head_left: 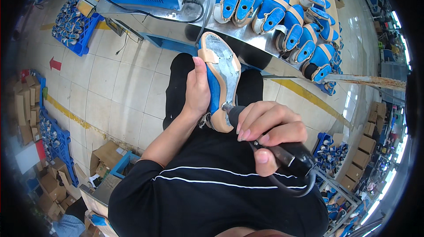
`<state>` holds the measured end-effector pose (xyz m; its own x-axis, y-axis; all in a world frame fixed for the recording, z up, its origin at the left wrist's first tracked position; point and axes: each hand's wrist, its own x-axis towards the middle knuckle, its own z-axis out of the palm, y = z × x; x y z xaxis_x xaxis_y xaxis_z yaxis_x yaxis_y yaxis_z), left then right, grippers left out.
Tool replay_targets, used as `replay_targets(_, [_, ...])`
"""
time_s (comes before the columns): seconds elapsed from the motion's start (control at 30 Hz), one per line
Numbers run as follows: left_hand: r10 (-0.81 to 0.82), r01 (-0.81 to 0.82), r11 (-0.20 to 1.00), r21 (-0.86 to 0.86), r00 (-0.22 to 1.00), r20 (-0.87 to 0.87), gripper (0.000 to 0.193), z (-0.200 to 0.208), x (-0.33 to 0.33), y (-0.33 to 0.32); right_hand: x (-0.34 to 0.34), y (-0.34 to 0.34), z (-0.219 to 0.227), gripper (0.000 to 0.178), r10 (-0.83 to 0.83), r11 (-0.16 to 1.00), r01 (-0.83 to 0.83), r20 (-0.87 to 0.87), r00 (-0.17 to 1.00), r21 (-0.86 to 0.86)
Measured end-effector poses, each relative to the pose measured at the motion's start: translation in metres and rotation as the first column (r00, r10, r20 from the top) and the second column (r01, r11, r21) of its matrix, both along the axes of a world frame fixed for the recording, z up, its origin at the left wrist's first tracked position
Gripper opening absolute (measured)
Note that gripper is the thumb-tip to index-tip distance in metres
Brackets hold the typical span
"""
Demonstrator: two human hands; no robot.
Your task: The recorder uses a rotary tool to process shoe soles, then organizes shoes on a conveyor belt and stacks them on a pallet.
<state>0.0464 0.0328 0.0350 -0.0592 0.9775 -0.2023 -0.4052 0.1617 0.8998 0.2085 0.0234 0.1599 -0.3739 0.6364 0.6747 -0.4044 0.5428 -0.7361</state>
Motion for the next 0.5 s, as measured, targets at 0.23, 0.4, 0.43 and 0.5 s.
replay_targets(0.23, [-0.029,0.032,0.999,-0.039,0.997,0.078,0.083,0.005,0.002,-0.001,-0.003,-0.002,0.001,0.028,-0.030,1.000,0.030,0.020,0.999,0.003])
replay_targets(0.4, [-0.057,0.060,0.997,-0.044,0.996,0.073,0.085,0.006,0.001,-0.004,0.008,-0.003,0.005,0.025,-0.019,0.994,0.025,0.060,0.998,-0.111])
replay_targets(0.43, [-0.013,0.026,0.996,-0.080,0.987,0.157,0.086,0.003,-0.001,-0.004,0.013,-0.003,0.007,0.021,-0.031,0.976,0.040,0.045,0.998,-0.212])
replay_targets(0.5, [0.039,-0.011,0.993,-0.118,0.971,0.237,0.086,0.001,-0.004,-0.004,0.025,-0.005,-0.003,0.026,-0.169,0.941,0.122,-0.125,0.978,-0.314])
